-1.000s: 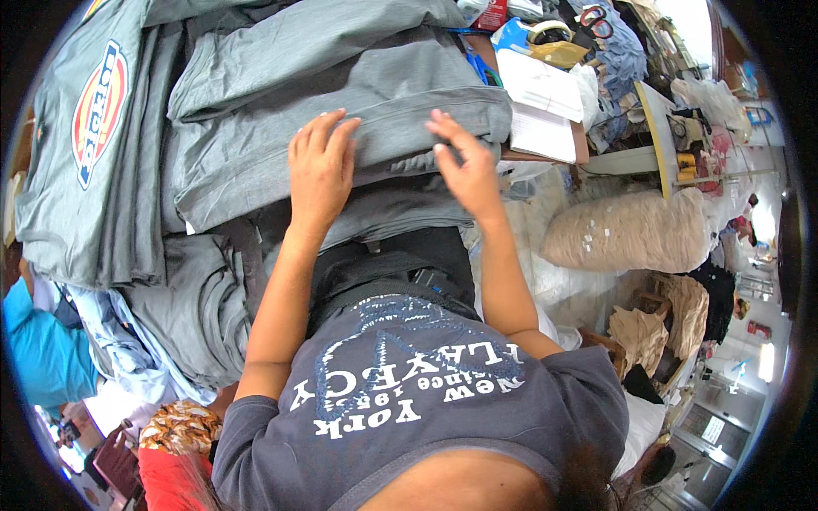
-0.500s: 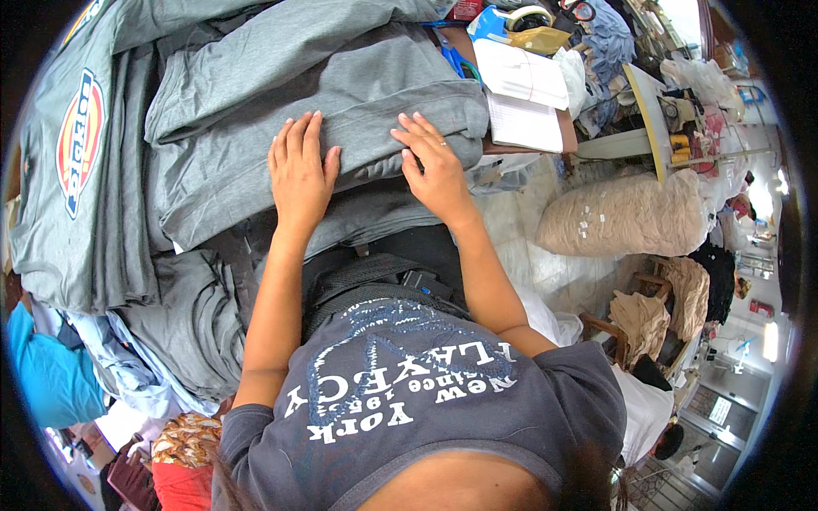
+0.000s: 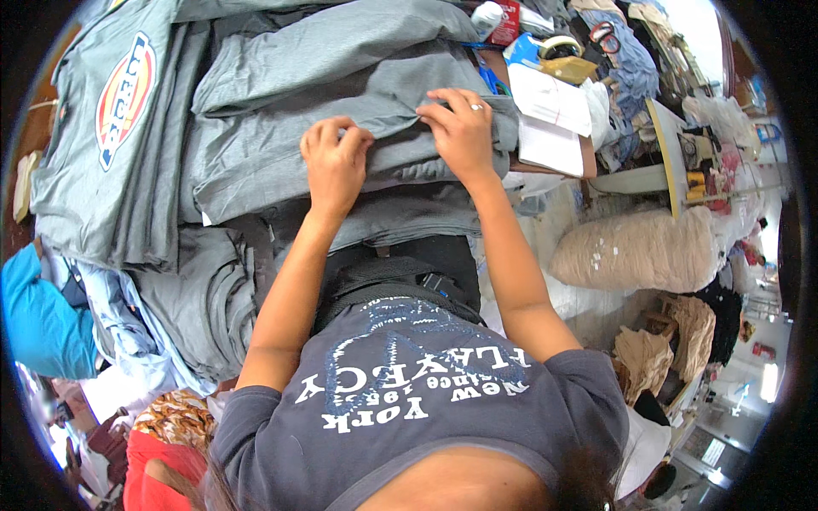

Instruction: The person picks up shirts from a large pile on a table, spreads them out to check their alignment, and folds them one by one into a new stack.

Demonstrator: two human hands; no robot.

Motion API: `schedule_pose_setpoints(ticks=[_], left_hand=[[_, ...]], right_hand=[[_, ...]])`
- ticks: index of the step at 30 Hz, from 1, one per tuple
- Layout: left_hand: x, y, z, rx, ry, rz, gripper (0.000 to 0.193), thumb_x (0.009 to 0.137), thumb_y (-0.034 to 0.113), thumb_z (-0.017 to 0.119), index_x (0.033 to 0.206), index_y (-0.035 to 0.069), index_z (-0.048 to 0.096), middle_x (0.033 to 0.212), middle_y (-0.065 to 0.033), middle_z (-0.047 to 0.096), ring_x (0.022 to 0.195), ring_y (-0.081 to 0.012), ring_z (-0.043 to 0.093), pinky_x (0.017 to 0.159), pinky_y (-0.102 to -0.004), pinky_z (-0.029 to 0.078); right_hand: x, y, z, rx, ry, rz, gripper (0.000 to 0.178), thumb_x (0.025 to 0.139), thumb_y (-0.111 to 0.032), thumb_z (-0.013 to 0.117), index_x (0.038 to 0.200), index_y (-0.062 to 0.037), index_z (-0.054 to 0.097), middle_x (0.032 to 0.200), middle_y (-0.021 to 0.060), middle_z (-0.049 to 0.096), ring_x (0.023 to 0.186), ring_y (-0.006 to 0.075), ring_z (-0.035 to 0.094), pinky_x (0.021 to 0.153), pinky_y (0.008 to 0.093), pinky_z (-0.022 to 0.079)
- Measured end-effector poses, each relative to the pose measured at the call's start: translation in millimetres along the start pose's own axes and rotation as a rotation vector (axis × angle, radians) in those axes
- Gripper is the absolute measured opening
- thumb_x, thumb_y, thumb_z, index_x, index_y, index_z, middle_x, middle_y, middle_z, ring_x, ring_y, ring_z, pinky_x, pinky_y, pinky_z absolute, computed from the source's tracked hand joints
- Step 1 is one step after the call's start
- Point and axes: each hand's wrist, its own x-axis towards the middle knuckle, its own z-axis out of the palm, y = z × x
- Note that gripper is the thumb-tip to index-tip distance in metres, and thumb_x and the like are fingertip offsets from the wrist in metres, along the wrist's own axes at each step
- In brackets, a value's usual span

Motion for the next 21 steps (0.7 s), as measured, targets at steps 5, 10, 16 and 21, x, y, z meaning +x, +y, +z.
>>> schedule_pose_setpoints(ticks=[5, 10, 16, 21], left_hand=[[-7, -1, -10, -0.23, -0.114, -0.082, 0.016, 0.072, 0.01, 0.061, 0.087, 0.006, 0.059, 0.082, -0.0091, 0.056, 0.077, -0.026, 0.054, 0.067, -0.0345, 0.043], [11, -5, -25, 0.13, -0.235, 0.151, 0.03, 0.069, 0.016, 0.062, 0.097, 0.008, 0.057, 0.096, -0.0087, 0.055, 0.093, -0.0273, 0.051, 0.076, -0.0324, 0.042], [19, -16, -37, -0.145, -0.356, -0.056, 0.011, 0.073, 0.006, 0.052, 0.084, 0.006, 0.051, 0.079, -0.0138, 0.057, 0.077, -0.0294, 0.055, 0.065, -0.0378, 0.043], [33, 48, -81, -0.506, -0.461, -0.131, 0.016, 0.072, 0.011, 0.053, 0.087, 0.006, 0.051, 0.054, -0.0134, 0.051, 0.048, -0.0254, 0.053, 0.047, -0.0359, 0.039]], right_hand=[[-15, -8, -26, 0.098, 0.029, -0.122, 0.013, 0.065, -0.012, 0.062, 0.077, -0.0168, 0.065, 0.087, -0.0031, 0.059, 0.089, 0.0199, 0.051, 0.081, 0.0348, 0.033], [-31, -47, -67, 0.185, -0.058, -0.347, 0.021, 0.061, -0.005, 0.057, 0.079, -0.0128, 0.063, 0.085, -0.0005, 0.06, 0.08, 0.0207, 0.055, 0.076, 0.0364, 0.039], [-52, -38, -81, 0.304, -0.505, 0.084, 0.01, 0.067, -0.003, 0.055, 0.076, -0.0054, 0.058, 0.072, 0.0093, 0.056, 0.064, 0.031, 0.056, 0.056, 0.0353, 0.044], [-40, -89, -52, 0.206, -0.386, 0.015, 0.008, 0.073, -0.002, 0.052, 0.079, 0.0012, 0.057, 0.069, 0.0135, 0.056, 0.073, 0.0269, 0.058, 0.068, 0.032, 0.043]])
